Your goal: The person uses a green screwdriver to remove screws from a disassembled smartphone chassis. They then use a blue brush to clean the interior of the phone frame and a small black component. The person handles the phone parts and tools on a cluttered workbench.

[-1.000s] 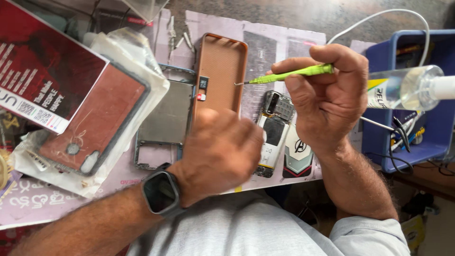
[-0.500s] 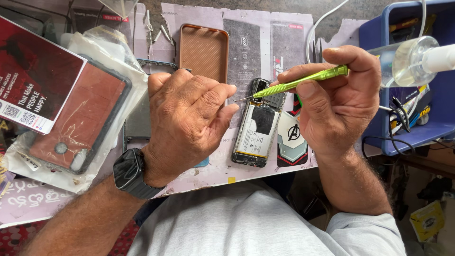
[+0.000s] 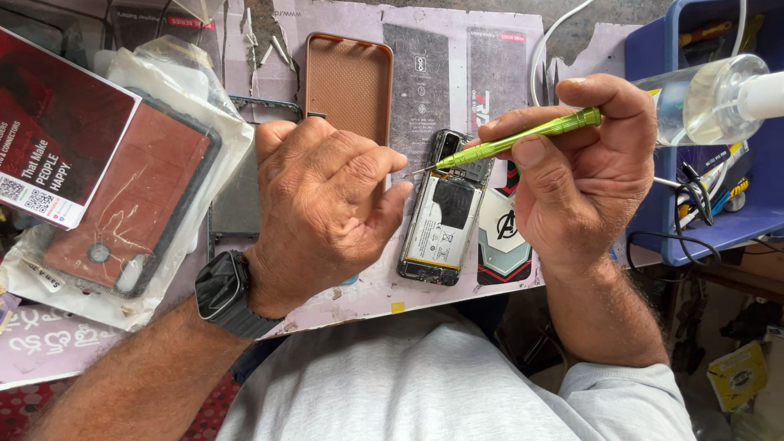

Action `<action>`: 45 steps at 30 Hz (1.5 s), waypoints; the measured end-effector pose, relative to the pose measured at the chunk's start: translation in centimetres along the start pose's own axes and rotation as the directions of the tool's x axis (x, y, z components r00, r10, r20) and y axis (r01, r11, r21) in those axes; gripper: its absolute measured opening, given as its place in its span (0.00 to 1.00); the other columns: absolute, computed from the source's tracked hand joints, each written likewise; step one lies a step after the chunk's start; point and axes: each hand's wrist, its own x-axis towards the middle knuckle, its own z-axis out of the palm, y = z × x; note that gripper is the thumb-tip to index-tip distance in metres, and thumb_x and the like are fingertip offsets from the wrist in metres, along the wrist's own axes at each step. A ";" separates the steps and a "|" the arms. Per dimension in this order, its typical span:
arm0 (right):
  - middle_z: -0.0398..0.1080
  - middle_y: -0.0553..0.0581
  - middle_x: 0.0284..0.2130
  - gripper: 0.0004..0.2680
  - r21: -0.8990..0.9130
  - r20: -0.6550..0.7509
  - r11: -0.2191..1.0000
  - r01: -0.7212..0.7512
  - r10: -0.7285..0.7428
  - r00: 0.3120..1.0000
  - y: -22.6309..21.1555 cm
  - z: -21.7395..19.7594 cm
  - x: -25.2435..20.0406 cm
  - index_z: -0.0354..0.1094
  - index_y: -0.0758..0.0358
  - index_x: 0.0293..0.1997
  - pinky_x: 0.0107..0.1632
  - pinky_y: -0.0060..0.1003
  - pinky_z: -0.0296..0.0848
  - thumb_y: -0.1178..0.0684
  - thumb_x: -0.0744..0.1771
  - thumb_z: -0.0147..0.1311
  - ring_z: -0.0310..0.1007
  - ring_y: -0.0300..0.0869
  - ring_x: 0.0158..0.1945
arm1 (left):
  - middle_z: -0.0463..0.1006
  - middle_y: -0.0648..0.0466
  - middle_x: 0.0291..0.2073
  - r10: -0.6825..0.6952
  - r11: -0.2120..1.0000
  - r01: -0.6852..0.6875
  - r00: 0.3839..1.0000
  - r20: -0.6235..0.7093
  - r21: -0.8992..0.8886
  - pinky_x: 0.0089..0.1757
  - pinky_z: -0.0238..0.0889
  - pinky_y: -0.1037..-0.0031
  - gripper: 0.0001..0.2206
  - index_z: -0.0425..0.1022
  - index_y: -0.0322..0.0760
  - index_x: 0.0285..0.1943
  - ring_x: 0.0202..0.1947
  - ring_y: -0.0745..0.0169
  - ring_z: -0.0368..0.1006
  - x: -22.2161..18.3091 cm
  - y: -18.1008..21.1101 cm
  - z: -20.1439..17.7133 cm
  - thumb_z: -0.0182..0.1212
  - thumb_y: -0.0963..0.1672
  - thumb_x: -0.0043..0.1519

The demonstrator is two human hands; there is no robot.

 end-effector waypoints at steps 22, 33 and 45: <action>0.74 0.64 0.41 0.14 -0.022 0.051 0.998 0.051 -0.050 0.997 0.5 -0.2 -0.7 0.54 0.68 0.59 0.49 0.47 0.85 0.67 0.68 0.52 0.82 0.50 0.44 | 0.80 0.62 0.37 0.033 0.997 -0.034 0.999 -0.014 -0.073 0.49 0.51 0.63 0.07 0.82 0.41 0.45 0.38 0.65 0.68 -0.1 -0.4 -0.1 0.76 0.41 0.63; 0.76 0.67 0.42 0.14 -0.168 0.169 0.968 0.188 -0.160 0.973 0.6 -0.7 -1.6 0.54 0.64 0.64 0.48 0.40 0.87 0.64 0.72 0.53 0.82 0.47 0.45 | 0.79 0.62 0.37 0.034 0.998 -0.033 0.999 0.015 -0.052 0.49 0.50 0.61 0.07 0.81 0.42 0.43 0.40 0.63 0.68 -0.1 -0.3 -0.3 0.76 0.41 0.62; 0.77 0.68 0.42 0.15 -0.188 0.220 0.956 0.226 -0.183 0.958 1.2 -0.9 -1.6 0.52 0.62 0.67 0.47 0.37 0.87 0.62 0.73 0.52 0.82 0.47 0.46 | 0.78 0.63 0.37 0.035 0.999 -0.034 0.999 0.026 -0.033 0.50 0.49 0.62 0.06 0.81 0.42 0.44 0.39 0.64 0.66 -0.5 -0.6 0.0 0.76 0.42 0.64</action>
